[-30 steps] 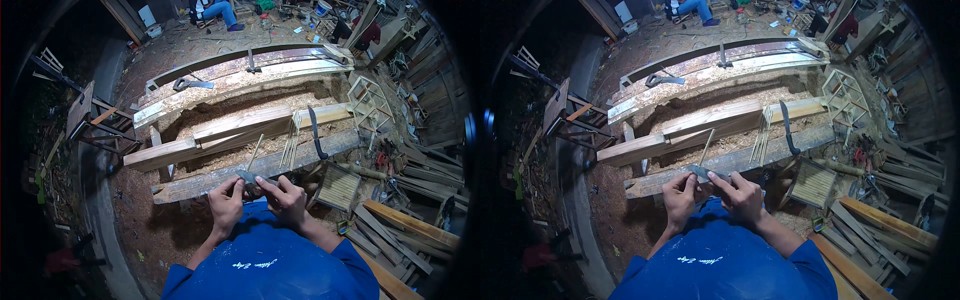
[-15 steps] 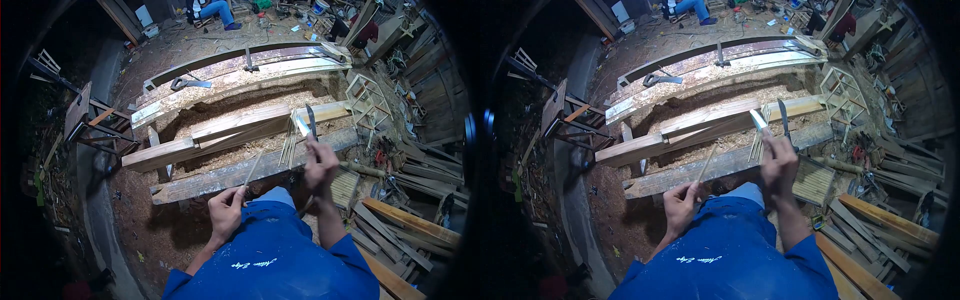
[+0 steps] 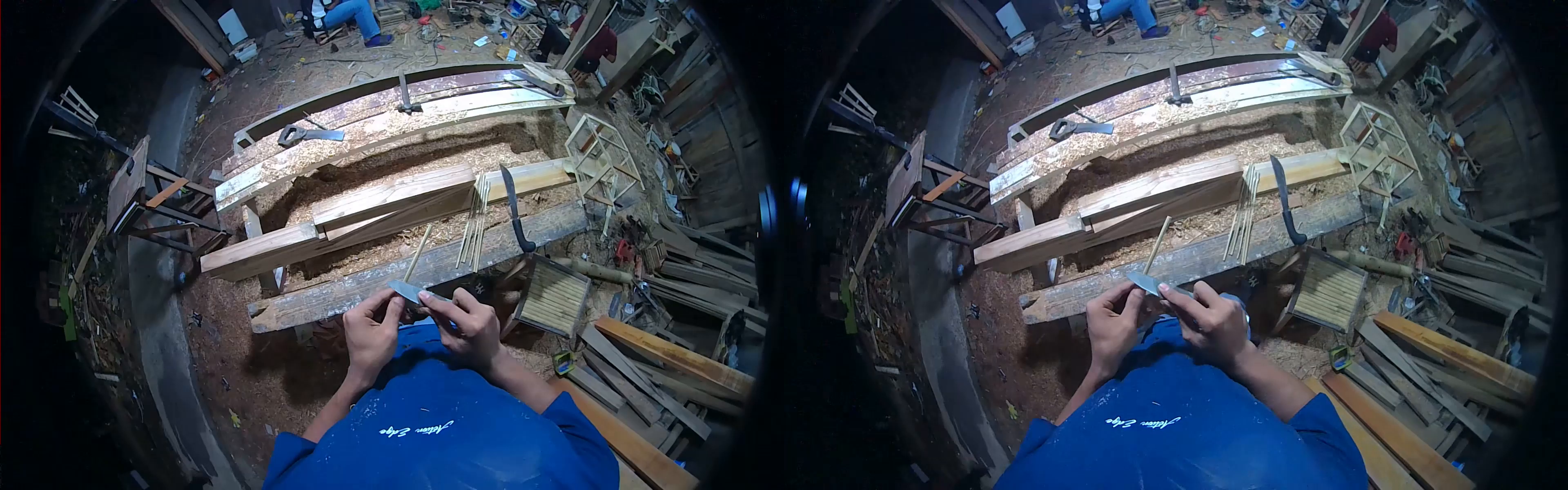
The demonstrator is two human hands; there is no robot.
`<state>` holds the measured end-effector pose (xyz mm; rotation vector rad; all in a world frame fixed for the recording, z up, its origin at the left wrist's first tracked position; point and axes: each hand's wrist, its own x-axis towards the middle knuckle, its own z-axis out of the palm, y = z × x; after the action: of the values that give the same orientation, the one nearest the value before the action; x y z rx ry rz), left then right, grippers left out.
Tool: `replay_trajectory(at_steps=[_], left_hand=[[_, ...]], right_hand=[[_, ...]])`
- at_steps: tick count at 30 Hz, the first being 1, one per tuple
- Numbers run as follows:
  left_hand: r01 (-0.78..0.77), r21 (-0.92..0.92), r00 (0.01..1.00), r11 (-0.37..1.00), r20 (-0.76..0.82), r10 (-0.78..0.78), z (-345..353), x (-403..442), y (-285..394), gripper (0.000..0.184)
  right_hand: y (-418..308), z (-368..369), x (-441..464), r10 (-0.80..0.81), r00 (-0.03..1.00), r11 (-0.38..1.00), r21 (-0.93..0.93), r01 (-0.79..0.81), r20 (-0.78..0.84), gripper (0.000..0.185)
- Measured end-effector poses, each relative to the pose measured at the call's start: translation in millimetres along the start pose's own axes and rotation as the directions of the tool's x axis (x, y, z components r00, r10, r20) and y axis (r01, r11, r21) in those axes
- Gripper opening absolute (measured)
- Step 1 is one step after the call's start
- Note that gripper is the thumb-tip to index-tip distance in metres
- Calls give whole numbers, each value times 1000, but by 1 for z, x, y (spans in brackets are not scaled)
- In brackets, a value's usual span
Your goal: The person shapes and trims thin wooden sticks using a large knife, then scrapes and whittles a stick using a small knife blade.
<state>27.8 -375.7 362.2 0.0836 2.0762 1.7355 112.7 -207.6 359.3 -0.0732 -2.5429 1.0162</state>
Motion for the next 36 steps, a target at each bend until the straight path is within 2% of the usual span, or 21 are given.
replay_trajectory(at_steps=[2,7,9,10,11,12,13,15,16,19,23,25,28,30,36], left_hand=[[-85,-7,995,996,-48,85,3,0,-8,19],[-45,-32,998,998,-46,44,6,-5,7,18],[-28,-30,999,999,-34,27,5,-7,10,18],[-38,-6,999,999,1,38,4,-10,8,19],[-46,18,998,999,38,45,2,-14,4,19],[-60,0,997,998,46,60,0,-20,-1,20],[-57,4,997,998,55,57,-3,-21,-1,20],[41,-14,999,999,30,-40,-7,-19,5,21],[35,53,999,998,21,-37,-6,-16,7,23],[55,-16,998,998,26,-55,2,-11,3,23],[50,-13,999,999,-15,-50,1,-6,6,22],[-7,5,1000,1000,1,7,0,-5,1,20],[2,-5,1000,1000,-26,-2,1,-5,0,20],[-13,-7,1000,1000,-25,13,0,-5,3,19],[-56,12,996,998,-66,57,-4,-2,7,19]], right_hand=[[2,-3,-2,-7,1000,1000,-27,7,1,48],[5,-5,-4,-57,998,993,-109,53,-32,55],[19,-5,-5,-31,994,991,-130,17,-104,57],[26,-11,5,-61,975,985,-170,25,-214,53],[40,-19,12,-22,964,971,-233,-43,-266,46],[47,-35,24,83,956,937,-304,-171,-280,39],[51,-44,29,218,917,936,-194,-293,-333,37],[59,-50,23,142,945,974,-126,-186,-295,34],[55,-48,21,140,947,976,-123,-182,-289,34],[26,-37,14,1,995,1000,-18,-3,-101,40],[1,-7,-6,23,1000,999,39,-23,-19,48],[4,0,-10,-24,1000,1000,8,24,-12,48],[4,-1,-9,-21,1000,998,-55,21,-2,50],[6,-1,-8,-79,997,991,-108,76,-19,53],[2,1,1,-87,996,987,-135,83,-27,57]])
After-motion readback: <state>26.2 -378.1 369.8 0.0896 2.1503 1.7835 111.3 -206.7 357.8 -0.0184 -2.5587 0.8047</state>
